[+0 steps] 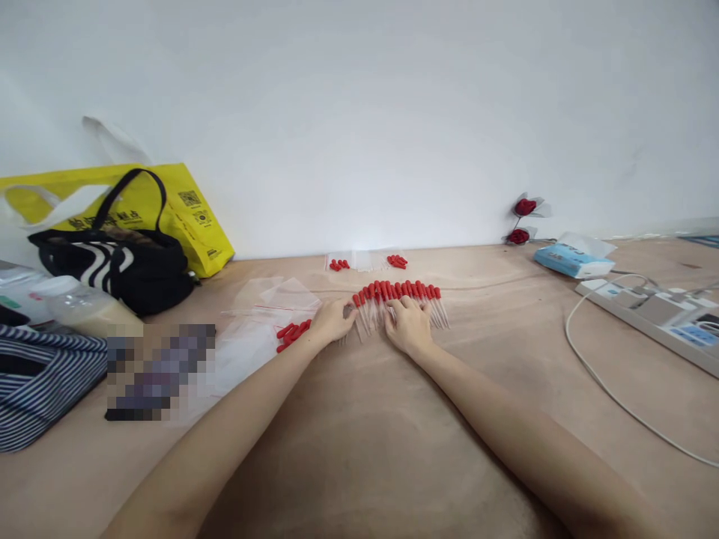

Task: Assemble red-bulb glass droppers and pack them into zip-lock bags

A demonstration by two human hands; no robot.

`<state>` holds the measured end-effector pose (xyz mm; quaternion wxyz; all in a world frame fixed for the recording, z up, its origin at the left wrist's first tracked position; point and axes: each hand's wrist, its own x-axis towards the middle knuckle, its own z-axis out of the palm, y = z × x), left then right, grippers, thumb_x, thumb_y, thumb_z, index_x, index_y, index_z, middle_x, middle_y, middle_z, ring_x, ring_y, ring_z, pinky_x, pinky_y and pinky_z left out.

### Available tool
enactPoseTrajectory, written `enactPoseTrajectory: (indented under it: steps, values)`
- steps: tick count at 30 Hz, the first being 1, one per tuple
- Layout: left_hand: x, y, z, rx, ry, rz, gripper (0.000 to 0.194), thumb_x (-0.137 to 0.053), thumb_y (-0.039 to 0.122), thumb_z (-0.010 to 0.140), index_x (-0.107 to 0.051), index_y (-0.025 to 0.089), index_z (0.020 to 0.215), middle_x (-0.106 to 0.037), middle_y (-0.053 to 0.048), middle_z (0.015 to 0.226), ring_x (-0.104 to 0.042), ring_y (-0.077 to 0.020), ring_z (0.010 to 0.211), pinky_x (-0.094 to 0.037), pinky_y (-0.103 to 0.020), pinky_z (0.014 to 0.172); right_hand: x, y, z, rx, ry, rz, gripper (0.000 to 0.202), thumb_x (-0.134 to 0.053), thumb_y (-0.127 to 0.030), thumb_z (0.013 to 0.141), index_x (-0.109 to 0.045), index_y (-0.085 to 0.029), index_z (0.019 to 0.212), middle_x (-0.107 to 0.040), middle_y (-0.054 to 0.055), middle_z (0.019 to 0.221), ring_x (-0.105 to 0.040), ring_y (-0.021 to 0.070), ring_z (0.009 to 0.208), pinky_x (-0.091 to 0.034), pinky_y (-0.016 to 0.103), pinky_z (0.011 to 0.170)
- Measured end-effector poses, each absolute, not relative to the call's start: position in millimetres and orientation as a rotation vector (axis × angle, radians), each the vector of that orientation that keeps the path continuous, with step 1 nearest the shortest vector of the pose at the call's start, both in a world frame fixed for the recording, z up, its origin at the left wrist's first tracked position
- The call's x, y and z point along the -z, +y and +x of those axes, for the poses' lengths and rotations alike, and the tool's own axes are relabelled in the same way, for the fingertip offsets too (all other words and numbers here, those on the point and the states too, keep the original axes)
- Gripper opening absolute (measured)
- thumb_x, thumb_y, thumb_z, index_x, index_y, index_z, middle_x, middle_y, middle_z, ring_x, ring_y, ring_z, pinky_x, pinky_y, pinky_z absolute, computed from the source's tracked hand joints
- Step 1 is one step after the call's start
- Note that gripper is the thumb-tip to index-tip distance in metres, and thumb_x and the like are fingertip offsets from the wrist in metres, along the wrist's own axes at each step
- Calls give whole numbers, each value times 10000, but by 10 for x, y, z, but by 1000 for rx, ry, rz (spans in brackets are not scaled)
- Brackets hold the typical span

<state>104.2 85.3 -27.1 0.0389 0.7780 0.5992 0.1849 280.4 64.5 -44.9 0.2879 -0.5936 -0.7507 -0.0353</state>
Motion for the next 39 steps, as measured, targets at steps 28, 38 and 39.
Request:
enactPoseTrajectory:
  steps: [28,38,39]
  values:
    - [123,-47,326,-737,1954,2669,265,-536,479,723,-622,228,735,-594,-43,881,-518,-213,873,-376,-361,796,97,242,2400,-73,-2356,-1794,213,-424,-184,782,-612,-94,826,-632,167,798,-571,266,768,-276,428,758]
    - [127,-104,405,-759,2068,2657,198,-582,392,701,-608,219,609,-594,-47,854,-513,-231,866,-383,-374,751,509,-11,3206,-232,-2302,-1048,181,-296,-135,861,-470,-153,905,-528,89,854,-482,183,744,-401,321,688]
    - [107,-122,404,-793,2079,2653,197,-579,387,702,-605,216,608,-593,-47,848,-515,-229,855,-386,-375,748,520,-19,3241,-249,-2284,-1015,200,-300,-122,857,-464,-156,966,-523,92,875,-485,184,761,-408,321,692]
